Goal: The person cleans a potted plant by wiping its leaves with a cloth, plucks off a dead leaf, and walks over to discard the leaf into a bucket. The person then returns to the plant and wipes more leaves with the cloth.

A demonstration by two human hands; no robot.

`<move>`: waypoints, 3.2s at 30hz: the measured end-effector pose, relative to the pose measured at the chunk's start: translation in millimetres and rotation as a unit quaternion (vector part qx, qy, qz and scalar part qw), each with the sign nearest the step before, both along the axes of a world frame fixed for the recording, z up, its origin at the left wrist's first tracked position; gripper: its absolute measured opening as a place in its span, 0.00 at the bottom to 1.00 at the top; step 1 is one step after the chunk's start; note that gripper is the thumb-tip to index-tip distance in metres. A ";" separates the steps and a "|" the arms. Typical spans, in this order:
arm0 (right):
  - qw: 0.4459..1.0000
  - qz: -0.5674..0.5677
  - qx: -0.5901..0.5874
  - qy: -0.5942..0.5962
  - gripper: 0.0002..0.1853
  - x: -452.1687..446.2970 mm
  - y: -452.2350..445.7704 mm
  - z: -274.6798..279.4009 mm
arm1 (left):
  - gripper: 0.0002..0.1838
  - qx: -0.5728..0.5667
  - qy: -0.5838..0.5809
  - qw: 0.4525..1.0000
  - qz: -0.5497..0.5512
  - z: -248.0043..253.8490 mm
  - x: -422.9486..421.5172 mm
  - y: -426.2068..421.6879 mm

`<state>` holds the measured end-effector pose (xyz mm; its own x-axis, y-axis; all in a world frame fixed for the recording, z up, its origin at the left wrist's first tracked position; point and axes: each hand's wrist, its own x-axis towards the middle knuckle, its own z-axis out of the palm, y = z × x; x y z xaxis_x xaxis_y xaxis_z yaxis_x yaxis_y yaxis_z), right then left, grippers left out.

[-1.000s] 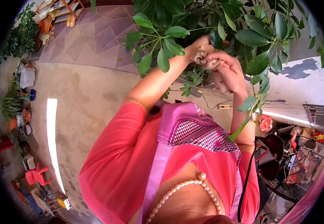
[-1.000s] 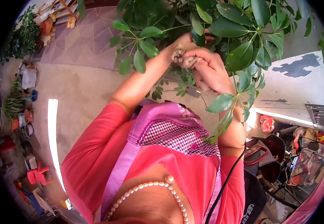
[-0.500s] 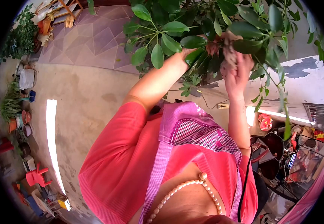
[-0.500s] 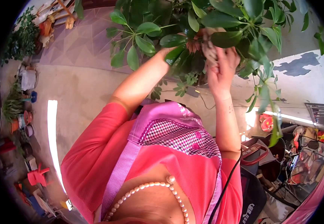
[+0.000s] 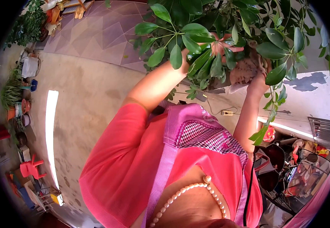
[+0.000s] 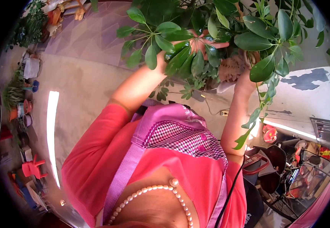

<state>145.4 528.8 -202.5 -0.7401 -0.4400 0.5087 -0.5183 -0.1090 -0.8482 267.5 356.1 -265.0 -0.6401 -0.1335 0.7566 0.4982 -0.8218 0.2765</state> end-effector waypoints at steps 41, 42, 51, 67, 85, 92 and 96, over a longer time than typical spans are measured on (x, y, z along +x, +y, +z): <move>0.923 0.081 0.193 0.323 0.20 67.6 47.6 -44.4 | 0.30 0.126 -0.146 0.980 -0.040 28.2 10.7 47.8; 0.948 0.060 0.142 0.277 0.21 67.8 45.4 -43.3 | 0.30 0.121 -0.146 0.981 -0.033 30.9 11.3 48.9; 0.907 0.091 0.166 0.377 0.21 96.0 34.8 -19.8 | 0.22 0.094 -0.156 0.983 0.023 40.6 4.8 71.1; 0.914 0.331 0.162 0.172 0.13 82.8 51.9 -15.6 | 0.26 0.121 -0.248 0.956 0.101 -40.2 -55.8 63.3; 0.915 0.302 0.052 -0.264 0.19 -94.9 -11.1 -21.9 | 0.25 -0.306 -0.127 0.884 0.330 29.2 0.2 81.8; 0.944 0.279 0.168 -0.052 0.24 -65.7 -20.9 19.7 | 0.09 -0.067 -0.315 0.700 0.637 -12.7 25.0 43.7; 0.947 0.242 0.213 -0.001 0.21 -81.9 -21.2 12.2 | 0.14 0.105 -0.360 0.752 0.542 16.6 22.5 23.5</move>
